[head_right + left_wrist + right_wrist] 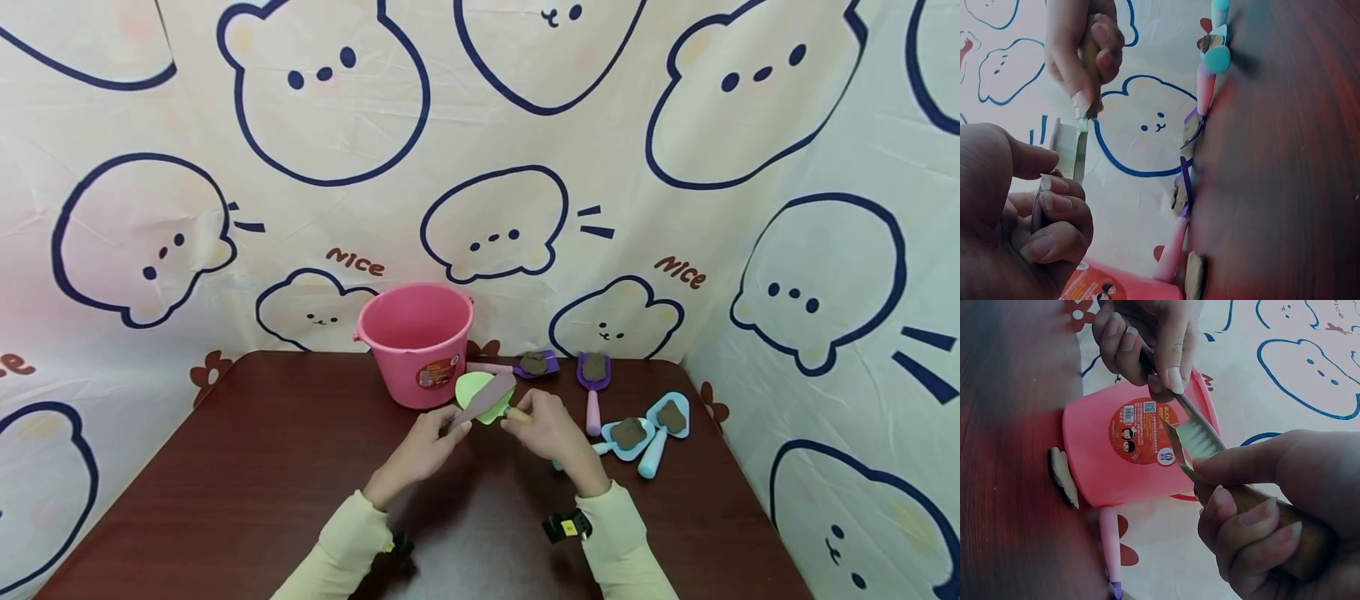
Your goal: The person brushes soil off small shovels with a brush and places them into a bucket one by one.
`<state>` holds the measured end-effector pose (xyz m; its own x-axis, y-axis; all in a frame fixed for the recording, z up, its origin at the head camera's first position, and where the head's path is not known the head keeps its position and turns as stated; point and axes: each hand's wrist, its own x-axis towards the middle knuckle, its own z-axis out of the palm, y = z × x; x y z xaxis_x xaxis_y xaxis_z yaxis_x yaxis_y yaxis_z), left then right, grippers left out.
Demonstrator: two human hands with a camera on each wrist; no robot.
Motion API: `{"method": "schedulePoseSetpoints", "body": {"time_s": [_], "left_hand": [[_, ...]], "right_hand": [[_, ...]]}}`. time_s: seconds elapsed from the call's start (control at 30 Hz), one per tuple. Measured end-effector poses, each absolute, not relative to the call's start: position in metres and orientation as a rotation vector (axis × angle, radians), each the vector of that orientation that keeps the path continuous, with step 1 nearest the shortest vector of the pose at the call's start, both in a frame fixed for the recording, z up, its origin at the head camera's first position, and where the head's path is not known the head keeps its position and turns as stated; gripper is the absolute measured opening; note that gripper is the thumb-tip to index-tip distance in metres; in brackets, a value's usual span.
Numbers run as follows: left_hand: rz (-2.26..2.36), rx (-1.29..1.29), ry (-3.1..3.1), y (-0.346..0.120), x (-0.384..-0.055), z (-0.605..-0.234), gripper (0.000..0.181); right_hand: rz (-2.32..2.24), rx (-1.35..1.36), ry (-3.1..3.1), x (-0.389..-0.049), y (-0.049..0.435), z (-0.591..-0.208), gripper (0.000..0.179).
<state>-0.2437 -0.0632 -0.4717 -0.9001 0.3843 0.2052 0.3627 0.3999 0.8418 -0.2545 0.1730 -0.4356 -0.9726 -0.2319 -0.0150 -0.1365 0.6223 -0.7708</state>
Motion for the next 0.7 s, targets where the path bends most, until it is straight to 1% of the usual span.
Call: {"method": "schedulePoseSetpoints", "body": {"time_s": [0.07,0.3,0.43,0.7], "left_hand": [[1.553,0.702,2.599,-0.0615,-0.2429,-0.4728,0.025],[1.541,0.706,2.59,-0.0577,-0.241,-0.4744,0.027],[1.534,0.713,2.579,-0.0574,-0.2409,-0.4742,0.032],[1.533,0.699,2.595,-0.0595,-0.2431,-0.4753,0.03]], "right_hand": [[-1.285,-0.311,2.728,-0.2548,0.1722,-0.4357,0.026],[-1.288,-0.32,2.731,-0.2541,0.1712,-0.4347,0.027],[-1.284,-0.326,2.733,-0.2539,0.1719,-0.435,0.027],[-1.28,-0.334,2.741,-0.2543,0.1732,-0.436,0.026]]}}
